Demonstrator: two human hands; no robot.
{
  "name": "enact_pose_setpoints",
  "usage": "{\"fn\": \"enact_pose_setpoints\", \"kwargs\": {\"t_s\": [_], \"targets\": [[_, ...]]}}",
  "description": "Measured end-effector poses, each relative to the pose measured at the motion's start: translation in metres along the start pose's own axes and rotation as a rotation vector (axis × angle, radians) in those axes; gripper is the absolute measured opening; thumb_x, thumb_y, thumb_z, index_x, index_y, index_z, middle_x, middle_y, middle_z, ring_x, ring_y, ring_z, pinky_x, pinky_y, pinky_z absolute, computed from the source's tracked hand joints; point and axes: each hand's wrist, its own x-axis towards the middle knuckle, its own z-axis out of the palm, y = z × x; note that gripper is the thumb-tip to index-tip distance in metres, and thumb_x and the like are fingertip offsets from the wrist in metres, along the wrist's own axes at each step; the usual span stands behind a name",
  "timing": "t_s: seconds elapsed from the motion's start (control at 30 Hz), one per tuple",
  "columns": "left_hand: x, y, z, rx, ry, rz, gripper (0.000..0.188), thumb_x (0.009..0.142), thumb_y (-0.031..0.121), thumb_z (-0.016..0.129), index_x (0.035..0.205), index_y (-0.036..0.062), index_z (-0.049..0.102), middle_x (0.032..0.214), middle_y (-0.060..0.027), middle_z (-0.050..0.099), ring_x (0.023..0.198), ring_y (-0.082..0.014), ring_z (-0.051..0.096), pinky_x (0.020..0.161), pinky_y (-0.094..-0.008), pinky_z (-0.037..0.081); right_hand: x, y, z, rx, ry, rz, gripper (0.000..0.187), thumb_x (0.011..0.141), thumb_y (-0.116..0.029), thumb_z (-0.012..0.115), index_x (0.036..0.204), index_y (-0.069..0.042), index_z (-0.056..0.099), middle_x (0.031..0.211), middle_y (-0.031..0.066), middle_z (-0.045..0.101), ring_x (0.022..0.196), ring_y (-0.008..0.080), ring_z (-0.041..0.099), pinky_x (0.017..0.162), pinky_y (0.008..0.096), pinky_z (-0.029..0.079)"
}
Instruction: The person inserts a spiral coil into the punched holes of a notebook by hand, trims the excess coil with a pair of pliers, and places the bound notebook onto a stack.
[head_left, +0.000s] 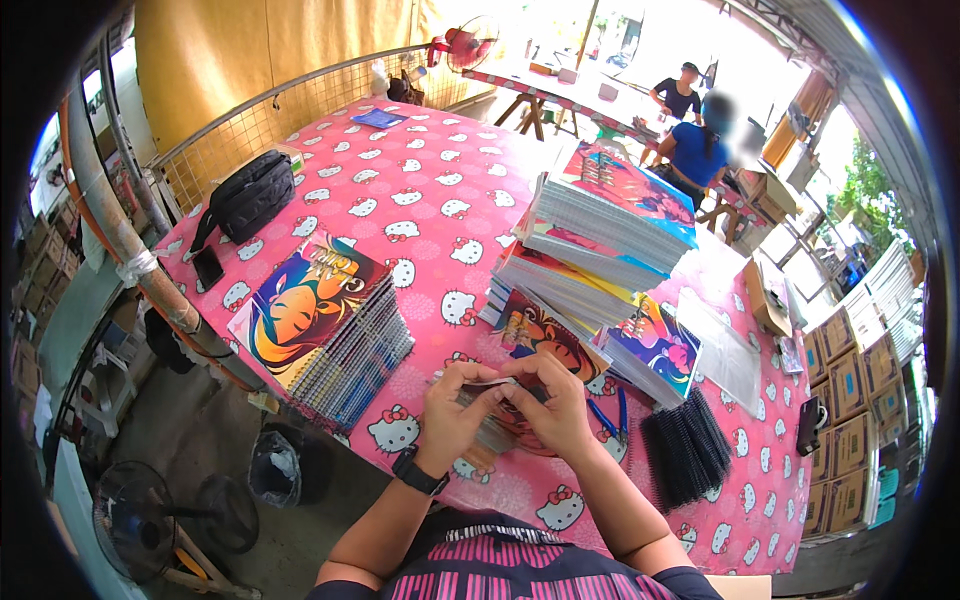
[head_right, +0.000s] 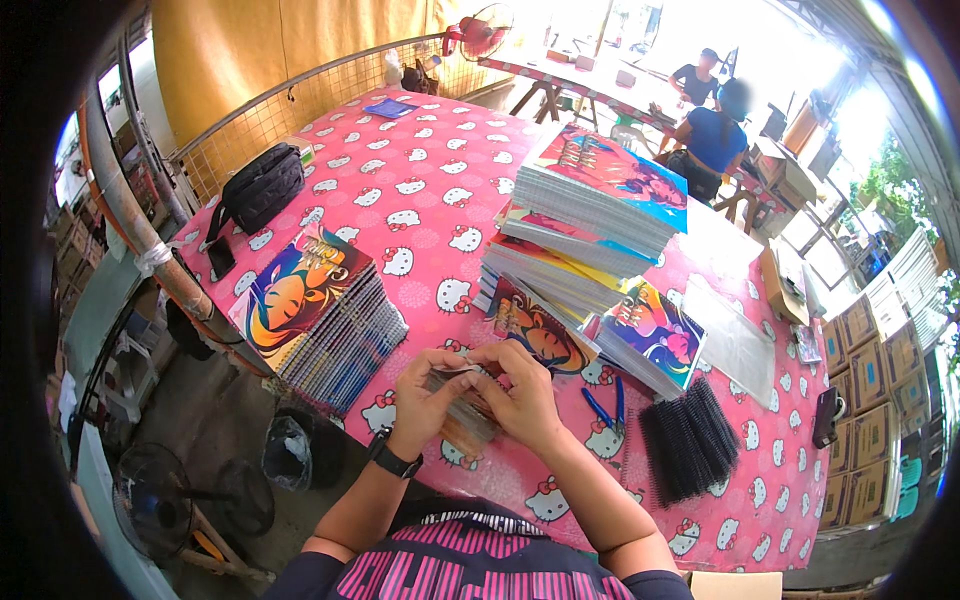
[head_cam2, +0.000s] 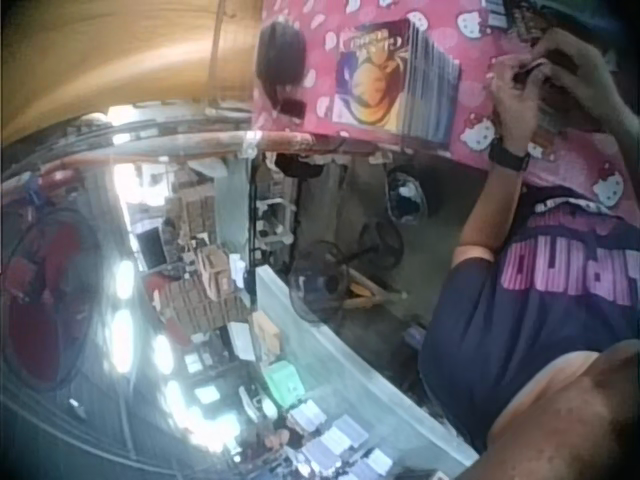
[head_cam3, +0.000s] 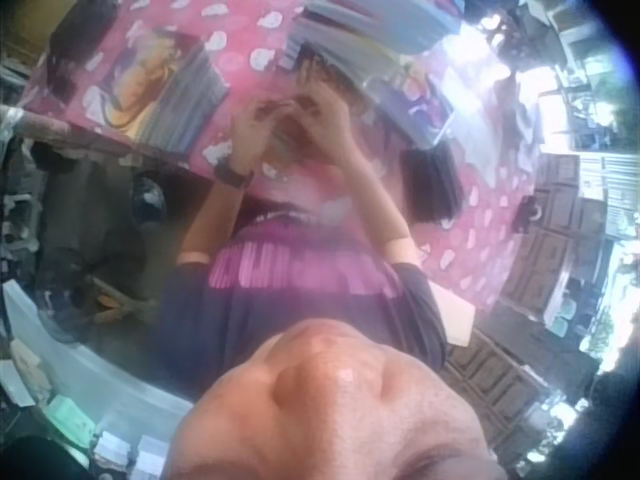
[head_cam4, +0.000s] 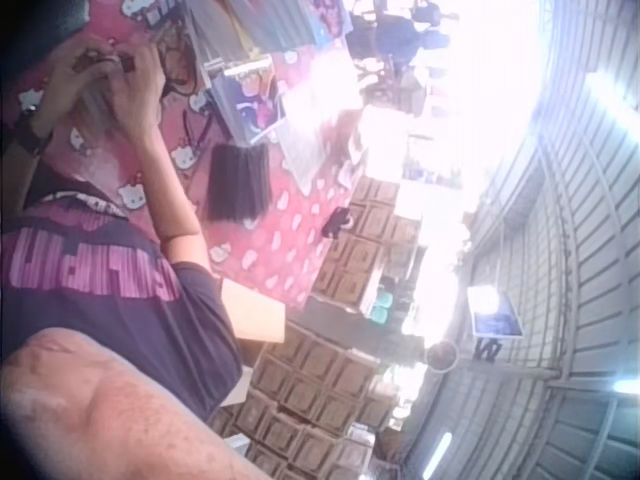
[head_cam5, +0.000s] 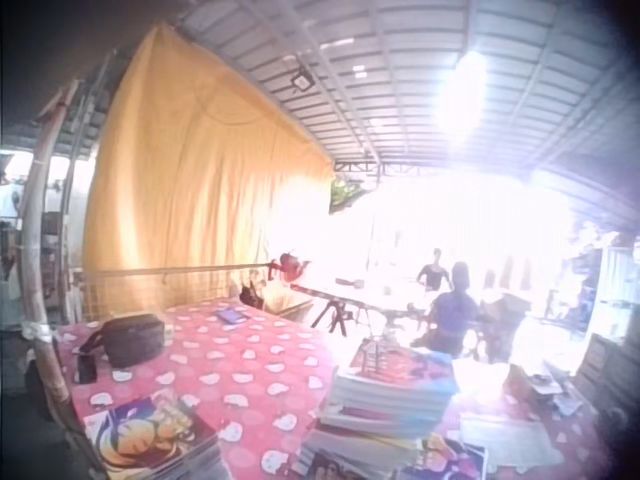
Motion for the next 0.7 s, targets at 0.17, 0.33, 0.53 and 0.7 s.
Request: {"fn": "enact_pose_setpoints", "kwargs": {"t_s": [0.17, 0.33, 0.53, 0.7], "targets": [[-0.005, 0.011, 0.003, -0.119, 0.006, -0.047, 0.024, 0.080, 0.009, 0.075, 0.097, 0.0023, 0.058, 0.090, -0.0035, 0.063, 0.082, -0.0108, 0.060, 0.073, -0.0253, 0.049, 0.001, -0.013, -0.008, -0.082, -0.069, -0.092, 0.025, 0.080, -0.007, 0.069, 0.105, -0.004, 0.067, 0.086, 0.0094, 0.063, 0.075, 0.0211, 0.061, 0.064, 0.0302, 0.049], [-0.008, 0.006, 0.001, -0.074, 0.004, -0.019, 0.023, 0.083, 0.004, 0.071, 0.101, 0.0029, 0.055, 0.094, -0.0054, 0.063, 0.088, -0.0123, 0.060, 0.081, -0.0270, 0.048, 0.000, -0.018, -0.009, -0.158, -0.065, -0.087, 0.028, 0.080, -0.008, 0.069, 0.108, -0.004, 0.067, 0.082, 0.0103, 0.064, 0.070, 0.0203, 0.063, 0.064, 0.0310, 0.051], [0.007, 0.019, -0.013, 0.304, -0.174, 0.209, 0.024, 0.083, 0.012, 0.070, 0.103, 0.0019, 0.061, 0.087, -0.0083, 0.063, 0.080, -0.0205, 0.063, 0.071, -0.0311, 0.050, -0.003, -0.013, -0.007, -0.165, -0.081, -0.118, 0.045, 0.079, -0.006, 0.069, 0.123, -0.006, 0.059, 0.098, 0.0135, 0.066, 0.084, 0.0218, 0.064, 0.073, 0.0314, 0.051], [0.027, 0.075, -0.075, 0.512, 0.098, 0.328, 0.016, 0.085, 0.010, 0.064, 0.098, 0.0031, 0.063, 0.082, -0.0070, 0.062, 0.077, -0.0204, 0.061, 0.069, -0.0309, 0.048, 0.013, -0.005, -0.040, -0.041, 0.204, -0.103, 0.052, 0.082, -0.004, 0.067, 0.131, -0.004, 0.049, 0.116, 0.0124, 0.062, 0.104, 0.0203, 0.060, 0.087, 0.0335, 0.048]]}}
